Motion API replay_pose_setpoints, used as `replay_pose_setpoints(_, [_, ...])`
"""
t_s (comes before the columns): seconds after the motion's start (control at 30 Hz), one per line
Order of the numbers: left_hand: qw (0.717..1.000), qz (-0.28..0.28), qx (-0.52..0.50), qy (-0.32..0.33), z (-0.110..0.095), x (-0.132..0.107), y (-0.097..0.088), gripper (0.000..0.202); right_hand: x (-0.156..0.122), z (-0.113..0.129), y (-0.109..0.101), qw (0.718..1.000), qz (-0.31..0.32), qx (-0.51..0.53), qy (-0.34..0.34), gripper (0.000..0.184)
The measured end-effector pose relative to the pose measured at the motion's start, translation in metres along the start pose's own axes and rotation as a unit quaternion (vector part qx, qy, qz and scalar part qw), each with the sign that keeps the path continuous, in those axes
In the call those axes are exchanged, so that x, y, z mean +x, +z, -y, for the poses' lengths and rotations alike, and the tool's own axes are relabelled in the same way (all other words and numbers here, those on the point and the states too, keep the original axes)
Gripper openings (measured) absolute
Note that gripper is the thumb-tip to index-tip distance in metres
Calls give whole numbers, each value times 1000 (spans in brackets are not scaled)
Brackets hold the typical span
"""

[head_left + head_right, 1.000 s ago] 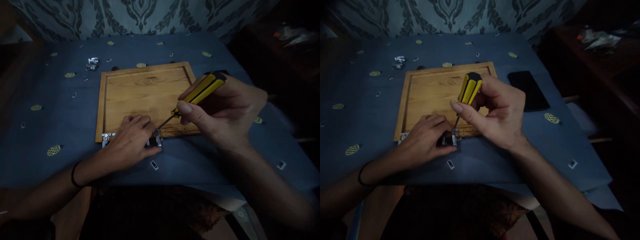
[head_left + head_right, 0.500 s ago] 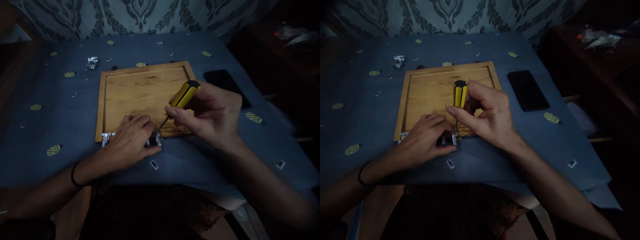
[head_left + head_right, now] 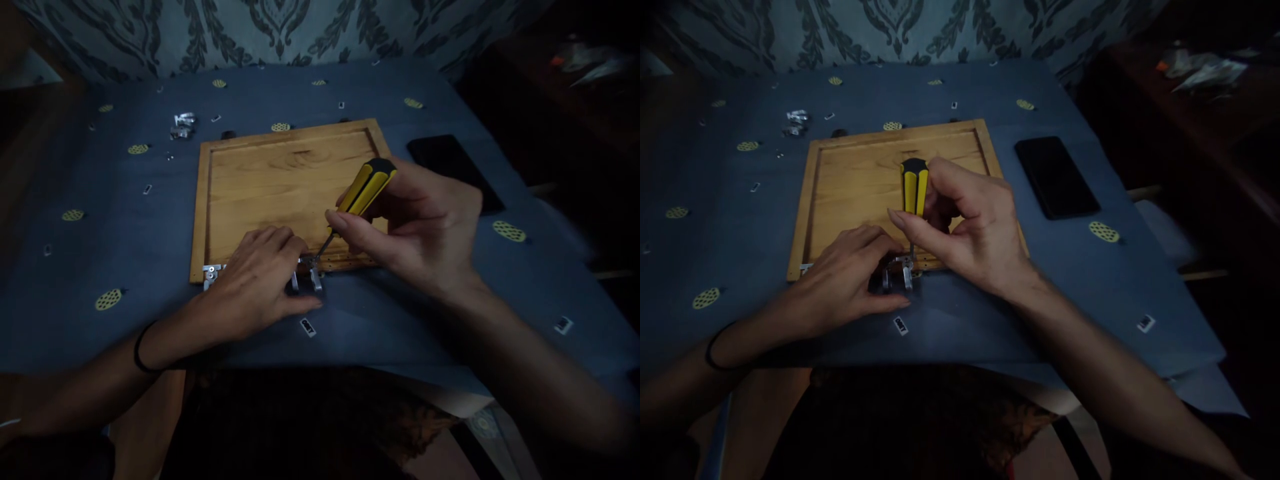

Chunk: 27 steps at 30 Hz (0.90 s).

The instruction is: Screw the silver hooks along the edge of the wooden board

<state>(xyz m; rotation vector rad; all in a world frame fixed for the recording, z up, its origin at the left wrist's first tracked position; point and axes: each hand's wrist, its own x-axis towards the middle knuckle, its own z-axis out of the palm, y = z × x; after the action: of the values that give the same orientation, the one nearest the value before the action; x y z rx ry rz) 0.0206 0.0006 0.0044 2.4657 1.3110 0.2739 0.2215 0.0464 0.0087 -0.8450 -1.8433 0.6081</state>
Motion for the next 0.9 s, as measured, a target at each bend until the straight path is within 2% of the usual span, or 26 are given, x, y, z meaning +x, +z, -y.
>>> replay_pose_setpoints(0.37, [1000,5,14,1,0,1,-2,41,2,2,-1,1000,10,14,15,36])
replay_pose_setpoints(0.6, [1000,9,24,-16,-2,3,-1,43,3,1,-1,1000,6,-3,-6,39])
replay_pose_setpoints(0.9, [1000,-3,19,-16,-1,2,1,43,2,3,-2,1000,9,-20,-14,32])
